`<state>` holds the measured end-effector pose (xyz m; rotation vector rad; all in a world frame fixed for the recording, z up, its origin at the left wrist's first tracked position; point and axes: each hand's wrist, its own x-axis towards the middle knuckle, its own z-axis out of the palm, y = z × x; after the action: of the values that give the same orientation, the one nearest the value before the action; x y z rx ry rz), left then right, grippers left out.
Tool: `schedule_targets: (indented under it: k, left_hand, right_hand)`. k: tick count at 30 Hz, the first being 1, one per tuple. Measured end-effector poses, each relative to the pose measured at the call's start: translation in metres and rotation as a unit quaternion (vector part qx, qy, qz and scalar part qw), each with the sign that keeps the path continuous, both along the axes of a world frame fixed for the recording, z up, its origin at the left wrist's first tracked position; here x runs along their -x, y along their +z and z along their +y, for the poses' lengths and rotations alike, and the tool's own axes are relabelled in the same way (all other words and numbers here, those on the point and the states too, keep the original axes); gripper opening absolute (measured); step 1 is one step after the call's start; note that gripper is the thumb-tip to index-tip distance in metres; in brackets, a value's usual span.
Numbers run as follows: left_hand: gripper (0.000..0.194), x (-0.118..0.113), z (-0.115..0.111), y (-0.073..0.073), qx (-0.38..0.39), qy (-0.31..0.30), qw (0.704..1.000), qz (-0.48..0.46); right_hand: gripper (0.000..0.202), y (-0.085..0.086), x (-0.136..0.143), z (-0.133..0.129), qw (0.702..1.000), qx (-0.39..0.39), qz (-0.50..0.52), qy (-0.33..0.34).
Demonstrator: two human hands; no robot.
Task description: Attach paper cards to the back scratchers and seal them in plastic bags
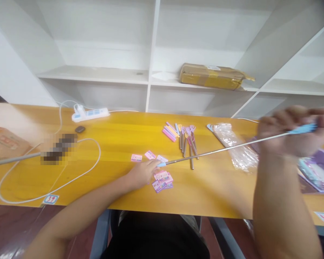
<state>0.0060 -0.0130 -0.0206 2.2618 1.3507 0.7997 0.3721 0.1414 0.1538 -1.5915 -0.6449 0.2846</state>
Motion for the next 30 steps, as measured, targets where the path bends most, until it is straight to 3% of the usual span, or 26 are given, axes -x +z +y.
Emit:
schedule_targets:
  k: [1,2,3,4,6,7,9,11,14,22,27,30]
  left_hand:
    - [0.034,0.0,0.0,0.002,0.009,0.006,1.0,-0.008]
    - [0.033,0.001,0.001,0.004,0.018,0.015,1.0,-0.015]
    - [0.032,0.001,0.002,0.006,0.024,0.022,0.999,-0.022]
    - [0.031,0.002,0.002,0.007,0.025,0.03,0.999,-0.029]
    - [0.031,0.004,0.004,0.007,0.019,0.039,0.998,-0.037]
    - [0.031,0.006,0.005,0.006,0.017,0.041,0.998,-0.035]
    - [0.03,0.008,0.007,0.003,0.017,0.047,0.998,-0.023]
    - [0.029,0.01,0.009,0.002,0.018,0.049,0.999,-0.013]
    - [0.029,0.011,0.013,0.002,0.02,0.045,0.999,-0.006]
    - [0.026,0.01,0.012,0.011,0.041,0.039,0.998,0.018]
    - [0.028,0.008,0.011,0.017,0.053,0.027,0.998,0.019]
    - [0.029,0.008,0.011,0.018,0.055,0.025,0.998,0.028]
  right_hand:
    - [0.079,-0.007,0.02,0.0,0.963,-0.134,0.096,0.215]
    - [0.073,-0.018,0.045,-0.003,0.869,-0.213,0.175,0.411]
    - [0.066,-0.032,0.072,-0.009,0.785,-0.233,0.215,0.531]
    - [0.055,-0.048,0.1,-0.019,0.735,-0.226,0.211,0.603]
    - [0.052,-0.084,0.15,-0.04,0.67,-0.165,0.164,0.704]
    - [0.054,-0.1,0.168,-0.05,0.66,-0.143,0.169,0.718]
    - [0.06,-0.128,0.19,-0.06,0.678,-0.123,0.193,0.699]
    - [0.061,-0.147,0.193,-0.058,0.696,-0.103,0.2,0.682]
    - [0.059,-0.162,0.184,-0.043,0.706,-0.073,0.205,0.673]
    - [0.061,-0.165,0.181,-0.038,0.69,-0.061,0.238,0.681]
    - [0.058,-0.161,0.179,-0.044,0.64,-0.092,0.297,0.703]
    - [0.061,-0.16,0.179,-0.045,0.642,-0.081,0.301,0.701]
